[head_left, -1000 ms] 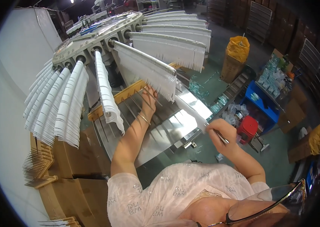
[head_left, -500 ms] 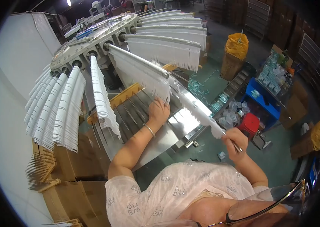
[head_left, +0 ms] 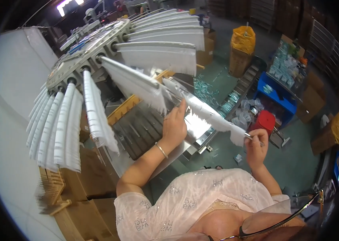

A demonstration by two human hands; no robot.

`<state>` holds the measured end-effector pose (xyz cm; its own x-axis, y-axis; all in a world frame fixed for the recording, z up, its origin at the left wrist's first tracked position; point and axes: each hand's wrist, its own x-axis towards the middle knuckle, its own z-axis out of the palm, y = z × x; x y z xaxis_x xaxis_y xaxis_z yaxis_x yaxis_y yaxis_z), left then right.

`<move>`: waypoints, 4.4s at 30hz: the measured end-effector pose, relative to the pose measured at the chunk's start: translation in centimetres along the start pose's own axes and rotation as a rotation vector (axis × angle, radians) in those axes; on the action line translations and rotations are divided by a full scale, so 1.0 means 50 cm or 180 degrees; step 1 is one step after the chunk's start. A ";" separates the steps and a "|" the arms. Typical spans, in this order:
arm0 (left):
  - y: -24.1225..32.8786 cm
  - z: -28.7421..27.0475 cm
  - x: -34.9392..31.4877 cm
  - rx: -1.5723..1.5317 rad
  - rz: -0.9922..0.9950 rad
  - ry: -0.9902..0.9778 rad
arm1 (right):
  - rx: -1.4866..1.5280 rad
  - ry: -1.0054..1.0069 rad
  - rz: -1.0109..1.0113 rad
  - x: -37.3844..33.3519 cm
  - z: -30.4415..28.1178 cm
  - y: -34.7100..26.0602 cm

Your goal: Operating a circular industrial assembly machine and then packaging processed items into boxes.

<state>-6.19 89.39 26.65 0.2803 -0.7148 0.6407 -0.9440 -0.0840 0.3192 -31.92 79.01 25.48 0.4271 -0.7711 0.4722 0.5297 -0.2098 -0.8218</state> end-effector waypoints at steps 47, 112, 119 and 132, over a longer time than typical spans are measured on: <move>0.123 0.402 0.455 -0.1583 -0.1449 0.0791 | -0.0067 -0.0178 0.0384 0.566 -0.448 0.136; -0.263 0.255 0.887 0.2554 -0.0887 0.2999 | 0.2766 -0.2158 0.1035 1.393 0.023 0.449; -0.191 0.384 0.812 0.2561 -0.0554 0.2790 | 0.1663 -0.2751 0.0303 1.339 0.155 0.417; 0.027 0.383 0.465 0.0292 -0.0814 0.0219 | 0.1925 -0.2251 0.0884 1.205 0.323 0.406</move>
<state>-4.32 59.37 28.58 0.5196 -0.6136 0.5945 -0.8520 -0.3202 0.4142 16.42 38.02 42.40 0.8310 -0.1656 0.5311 0.5465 0.4219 -0.7235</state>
